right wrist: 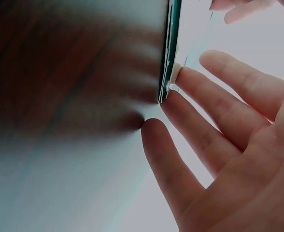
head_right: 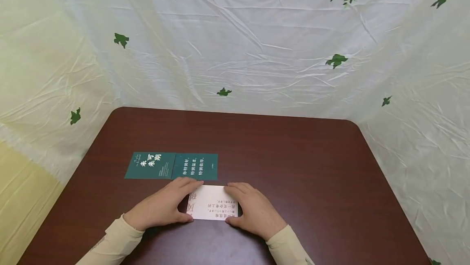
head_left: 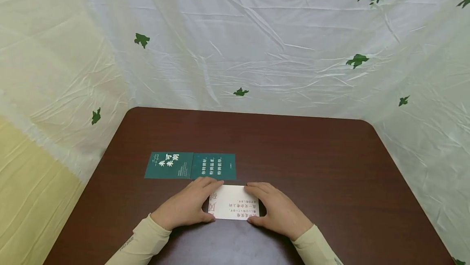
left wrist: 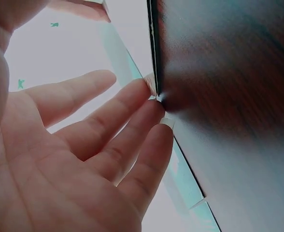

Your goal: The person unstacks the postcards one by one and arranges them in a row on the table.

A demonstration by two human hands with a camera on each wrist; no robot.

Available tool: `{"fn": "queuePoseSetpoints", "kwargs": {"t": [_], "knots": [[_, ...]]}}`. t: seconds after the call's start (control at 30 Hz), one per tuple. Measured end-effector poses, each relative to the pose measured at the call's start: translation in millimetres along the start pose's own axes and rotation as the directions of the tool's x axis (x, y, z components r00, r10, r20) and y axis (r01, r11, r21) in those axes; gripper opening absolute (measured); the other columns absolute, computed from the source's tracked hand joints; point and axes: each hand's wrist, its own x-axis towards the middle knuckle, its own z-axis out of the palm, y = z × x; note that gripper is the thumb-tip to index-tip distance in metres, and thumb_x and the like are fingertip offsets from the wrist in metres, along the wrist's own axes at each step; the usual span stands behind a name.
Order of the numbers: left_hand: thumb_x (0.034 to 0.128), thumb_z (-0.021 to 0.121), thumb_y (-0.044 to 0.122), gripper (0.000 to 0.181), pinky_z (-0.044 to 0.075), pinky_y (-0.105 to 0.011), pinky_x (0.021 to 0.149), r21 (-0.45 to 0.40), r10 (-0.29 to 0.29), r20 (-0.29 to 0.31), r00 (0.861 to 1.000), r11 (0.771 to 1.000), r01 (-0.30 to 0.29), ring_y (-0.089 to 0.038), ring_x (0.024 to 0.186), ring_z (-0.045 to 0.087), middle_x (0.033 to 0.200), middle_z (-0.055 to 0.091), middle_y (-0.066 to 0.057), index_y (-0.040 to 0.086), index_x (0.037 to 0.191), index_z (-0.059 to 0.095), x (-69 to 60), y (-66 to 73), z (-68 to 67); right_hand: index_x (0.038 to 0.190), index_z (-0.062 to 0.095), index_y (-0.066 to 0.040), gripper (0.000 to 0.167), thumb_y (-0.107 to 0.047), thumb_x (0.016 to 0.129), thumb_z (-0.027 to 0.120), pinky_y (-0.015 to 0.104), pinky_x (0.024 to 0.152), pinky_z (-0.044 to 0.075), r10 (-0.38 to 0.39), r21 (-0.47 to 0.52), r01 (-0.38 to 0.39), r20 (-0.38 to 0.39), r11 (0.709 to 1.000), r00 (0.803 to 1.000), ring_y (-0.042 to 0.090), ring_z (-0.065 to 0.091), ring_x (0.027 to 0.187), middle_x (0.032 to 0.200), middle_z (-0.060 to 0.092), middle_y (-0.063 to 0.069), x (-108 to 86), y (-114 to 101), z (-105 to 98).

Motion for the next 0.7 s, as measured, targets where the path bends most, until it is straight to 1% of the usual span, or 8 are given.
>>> {"fn": "queuePoseSetpoints", "kwargs": {"t": [0.23, 0.37, 0.53, 0.7], "knots": [[0.0811, 0.096, 0.031, 0.092, 0.047, -0.052, 0.120, 0.004, 0.007, -0.014, 1.000, 1.000, -0.007, -0.027, 0.142, 0.055, 0.153, 0.061, -0.004, 0.011, 0.160, 0.052, 1.4, 0.0, -1.7, 0.148, 0.065, -0.015, 0.076, -0.034, 0.081, 0.096, 0.043, 0.114, 0.054, -0.007, -0.003, 0.007, 0.007, 1.000, 1.000, 0.020, 0.061, 0.140, 0.151, 0.065, -0.001, 1.2, 1.7, -2.9], [0.0814, 0.096, 0.030, 0.091, 0.047, -0.053, 0.120, 0.012, 0.019, -0.015, 1.000, 1.000, -0.019, -0.029, 0.142, 0.056, 0.152, 0.062, -0.006, 0.009, 0.159, 0.052, 6.9, 3.2, -5.1, 0.147, 0.065, -0.015, 0.076, -0.034, 0.081, 0.096, 0.043, 0.114, 0.054, -0.006, 0.000, 0.006, 0.001, 1.000, 1.000, 0.022, 0.061, 0.140, 0.151, 0.065, 0.001, 2.5, 4.2, -7.9], [0.0824, 0.095, 0.028, 0.091, 0.046, -0.054, 0.121, -0.002, 0.007, -0.004, 1.000, 1.000, -0.007, -0.033, 0.145, 0.054, 0.154, 0.060, -0.010, 0.008, 0.160, 0.052, 22.0, 6.7, -9.0, 0.147, 0.065, -0.015, 0.075, -0.031, 0.081, 0.096, 0.044, 0.115, 0.054, 0.023, 0.018, -0.023, 0.012, 1.000, 1.000, 0.024, 0.060, 0.142, 0.153, 0.064, 0.002, 7.4, 11.5, -16.7], [0.0838, 0.095, 0.033, 0.093, 0.041, -0.054, 0.126, 0.045, -0.004, 0.003, 1.000, 0.999, 0.004, -0.032, 0.148, 0.053, 0.156, 0.059, -0.010, 0.010, 0.162, 0.049, 46.1, 7.9, -11.7, 0.150, 0.064, -0.014, 0.075, -0.026, 0.082, 0.095, 0.047, 0.117, 0.052, 0.057, 0.061, -0.057, 0.013, 0.997, 0.998, 0.027, 0.057, 0.145, 0.155, 0.062, 0.003, 17.7, 27.9, -27.4]]}}
